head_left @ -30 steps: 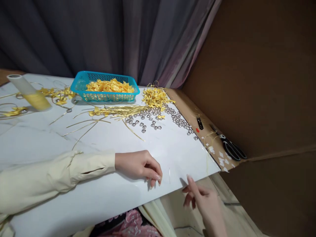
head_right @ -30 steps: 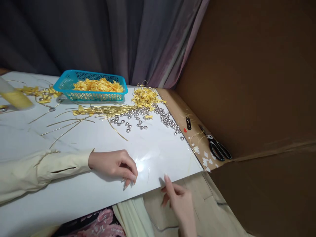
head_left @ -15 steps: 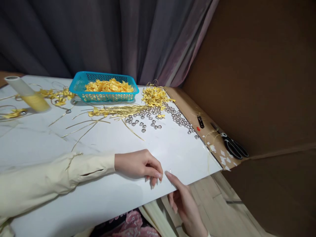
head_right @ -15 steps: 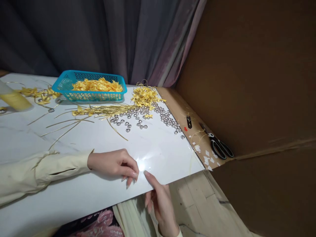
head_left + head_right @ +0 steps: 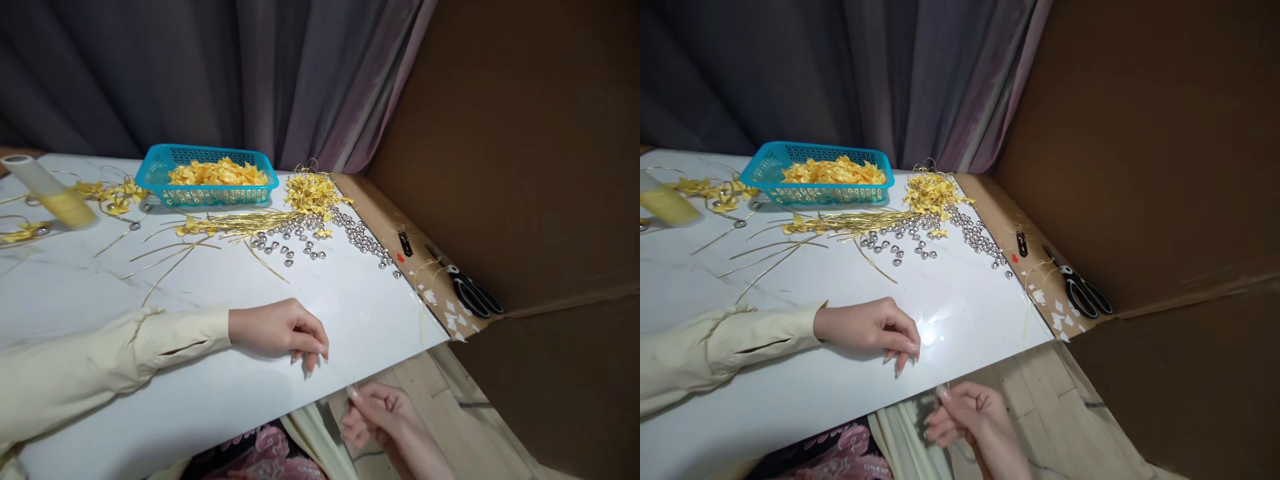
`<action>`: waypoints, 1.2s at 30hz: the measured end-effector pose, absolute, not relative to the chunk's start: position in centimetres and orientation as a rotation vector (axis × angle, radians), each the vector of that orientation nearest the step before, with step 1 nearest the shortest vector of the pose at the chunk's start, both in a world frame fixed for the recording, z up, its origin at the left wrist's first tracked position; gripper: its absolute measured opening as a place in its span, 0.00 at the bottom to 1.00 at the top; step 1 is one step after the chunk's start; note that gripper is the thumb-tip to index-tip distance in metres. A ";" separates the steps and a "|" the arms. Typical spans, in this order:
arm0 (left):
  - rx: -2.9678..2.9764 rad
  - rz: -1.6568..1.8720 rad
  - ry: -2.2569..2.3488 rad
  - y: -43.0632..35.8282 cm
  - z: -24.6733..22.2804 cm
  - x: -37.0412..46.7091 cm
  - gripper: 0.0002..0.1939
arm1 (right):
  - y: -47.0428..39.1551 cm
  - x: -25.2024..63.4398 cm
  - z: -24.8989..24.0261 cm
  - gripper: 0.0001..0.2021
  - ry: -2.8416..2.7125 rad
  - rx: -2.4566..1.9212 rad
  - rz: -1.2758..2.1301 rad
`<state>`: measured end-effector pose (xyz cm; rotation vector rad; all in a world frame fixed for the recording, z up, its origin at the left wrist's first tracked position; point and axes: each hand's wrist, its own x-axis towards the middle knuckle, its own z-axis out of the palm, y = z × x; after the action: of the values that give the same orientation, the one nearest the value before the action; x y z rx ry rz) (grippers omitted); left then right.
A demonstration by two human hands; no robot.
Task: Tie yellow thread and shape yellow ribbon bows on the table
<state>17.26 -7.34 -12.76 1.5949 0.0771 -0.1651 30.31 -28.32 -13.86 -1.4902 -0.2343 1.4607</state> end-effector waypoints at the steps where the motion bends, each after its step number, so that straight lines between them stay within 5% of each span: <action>1: 1.586 -0.165 0.080 -7.3 -12.7 17.3 0.11 | -28.6 30.4 -13.6 0.19 -0.267 -1.509 1.464; 22: 1.520 -0.012 0.235 -7.0 -12.1 17.3 0.18 | -22.5 31.5 -12.2 0.12 -0.852 -1.436 1.105; 29: 1.670 -0.003 0.231 -7.3 -11.9 17.3 0.14 | -21.7 30.6 -13.4 0.04 -0.988 -1.468 0.567; 36: 1.722 0.052 0.201 -7.3 -12.0 17.2 0.12 | -21.7 30.5 -13.6 0.06 -1.155 -1.486 0.434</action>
<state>17.15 -7.34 -12.03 1.7223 0.2005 0.0517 30.51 -21.71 -13.64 -1.4861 -1.1548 0.4338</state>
